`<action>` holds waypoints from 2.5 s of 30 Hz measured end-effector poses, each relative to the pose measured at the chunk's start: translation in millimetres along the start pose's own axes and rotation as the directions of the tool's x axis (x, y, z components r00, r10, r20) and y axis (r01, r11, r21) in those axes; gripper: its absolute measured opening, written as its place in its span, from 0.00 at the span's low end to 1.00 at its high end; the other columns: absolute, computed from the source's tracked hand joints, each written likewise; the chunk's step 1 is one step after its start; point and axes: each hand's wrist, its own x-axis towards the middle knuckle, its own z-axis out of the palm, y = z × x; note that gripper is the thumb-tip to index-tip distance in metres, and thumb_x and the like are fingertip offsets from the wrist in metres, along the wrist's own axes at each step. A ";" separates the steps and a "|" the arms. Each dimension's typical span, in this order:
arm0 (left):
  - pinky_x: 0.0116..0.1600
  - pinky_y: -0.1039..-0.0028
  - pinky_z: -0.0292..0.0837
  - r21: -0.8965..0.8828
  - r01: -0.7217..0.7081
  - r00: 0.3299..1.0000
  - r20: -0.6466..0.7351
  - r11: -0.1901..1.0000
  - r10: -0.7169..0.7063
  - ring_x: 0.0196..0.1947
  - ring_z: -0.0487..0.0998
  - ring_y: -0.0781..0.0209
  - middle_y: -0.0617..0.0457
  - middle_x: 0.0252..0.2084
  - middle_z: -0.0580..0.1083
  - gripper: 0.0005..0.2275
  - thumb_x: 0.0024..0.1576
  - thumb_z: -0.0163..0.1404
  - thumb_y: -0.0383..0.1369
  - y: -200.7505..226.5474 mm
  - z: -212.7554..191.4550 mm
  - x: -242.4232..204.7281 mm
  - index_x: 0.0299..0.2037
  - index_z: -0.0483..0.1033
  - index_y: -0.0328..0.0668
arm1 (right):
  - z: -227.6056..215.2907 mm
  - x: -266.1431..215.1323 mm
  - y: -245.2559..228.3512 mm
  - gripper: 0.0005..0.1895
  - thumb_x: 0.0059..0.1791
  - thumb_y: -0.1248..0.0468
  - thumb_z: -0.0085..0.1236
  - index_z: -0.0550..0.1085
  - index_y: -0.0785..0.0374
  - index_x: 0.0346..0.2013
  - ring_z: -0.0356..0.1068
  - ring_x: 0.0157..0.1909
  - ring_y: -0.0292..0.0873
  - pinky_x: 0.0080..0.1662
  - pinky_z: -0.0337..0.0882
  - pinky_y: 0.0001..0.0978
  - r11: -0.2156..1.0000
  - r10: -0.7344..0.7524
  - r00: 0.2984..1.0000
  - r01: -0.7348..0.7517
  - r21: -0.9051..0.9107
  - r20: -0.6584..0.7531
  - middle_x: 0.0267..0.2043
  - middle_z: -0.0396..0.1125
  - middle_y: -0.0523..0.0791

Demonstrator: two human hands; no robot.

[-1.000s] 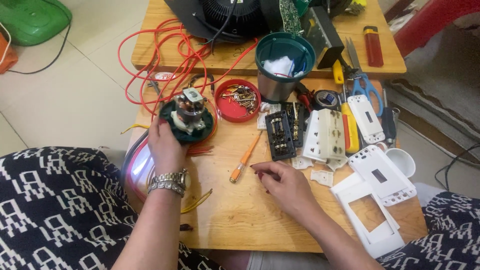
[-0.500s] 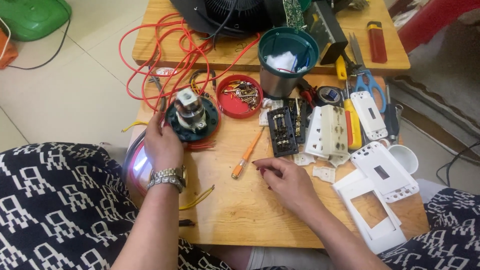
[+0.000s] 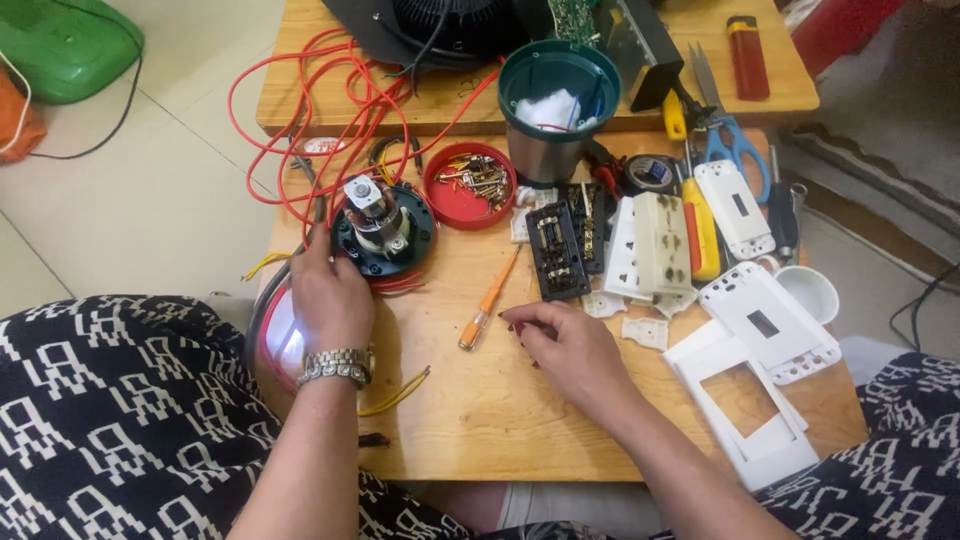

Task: The person uses a screwdriver to work on a green electrical component, then picks up a black switch and wipes it with a white cloth. They continue to clean the switch and other parts on the table.

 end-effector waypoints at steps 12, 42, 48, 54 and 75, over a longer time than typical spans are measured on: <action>0.42 0.64 0.70 -0.314 0.310 0.950 0.150 0.897 -0.276 0.37 0.75 0.46 0.47 0.38 0.72 0.15 0.48 0.48 0.29 61.2 -8.0 -74.1 0.46 0.68 0.52 | -2.7 -3.9 -7.6 0.10 0.42 0.68 0.54 0.81 0.65 0.34 0.72 0.25 0.40 0.31 0.78 0.27 0.973 0.114 0.993 -0.110 0.204 -0.009 0.24 0.72 0.51; 0.46 0.66 0.70 -0.241 -0.292 0.861 0.354 0.926 0.364 0.45 0.73 0.48 0.49 0.39 0.72 0.12 0.53 0.50 0.31 79.5 14.0 -71.2 0.47 0.74 0.54 | -24.7 -0.6 -21.0 0.25 0.48 0.65 0.55 0.65 0.66 0.59 0.71 0.42 0.54 0.43 0.72 0.45 0.966 -0.034 0.947 -0.051 -0.255 -0.319 0.39 0.68 0.55; 0.49 0.65 0.74 -0.449 0.415 0.730 0.684 0.791 0.006 0.37 0.81 0.52 0.40 0.45 0.76 0.22 0.56 0.44 0.44 105.6 -13.2 -81.3 0.58 0.68 0.44 | -21.2 0.6 -10.8 0.27 0.45 0.68 0.56 0.64 0.72 0.58 0.62 0.31 0.36 0.31 0.64 0.23 0.944 0.113 0.956 -0.020 0.329 -0.269 0.33 0.66 0.46; 0.46 0.65 0.77 -0.550 0.756 0.615 0.782 0.355 -0.099 0.48 0.77 0.42 0.32 0.55 0.69 0.27 0.56 0.47 0.42 103.7 0.6 -76.9 0.64 0.61 0.40 | -7.4 -4.1 -9.6 0.24 0.48 0.65 0.53 0.65 0.70 0.58 0.58 0.29 0.32 0.28 0.59 0.20 0.836 0.204 0.974 -0.120 0.535 -0.101 0.33 0.61 0.42; 0.54 0.63 0.66 -0.398 0.461 0.872 0.370 0.793 -0.321 0.49 0.72 0.42 0.41 0.45 0.71 0.29 0.42 0.54 0.37 88.4 9.4 -71.2 0.59 0.69 0.51 | -0.3 78.0 -27.0 0.17 0.47 0.68 0.43 0.75 0.62 0.47 0.66 0.55 0.60 0.49 0.69 0.51 0.626 -0.520 0.850 0.314 -0.714 -0.082 0.61 0.61 0.52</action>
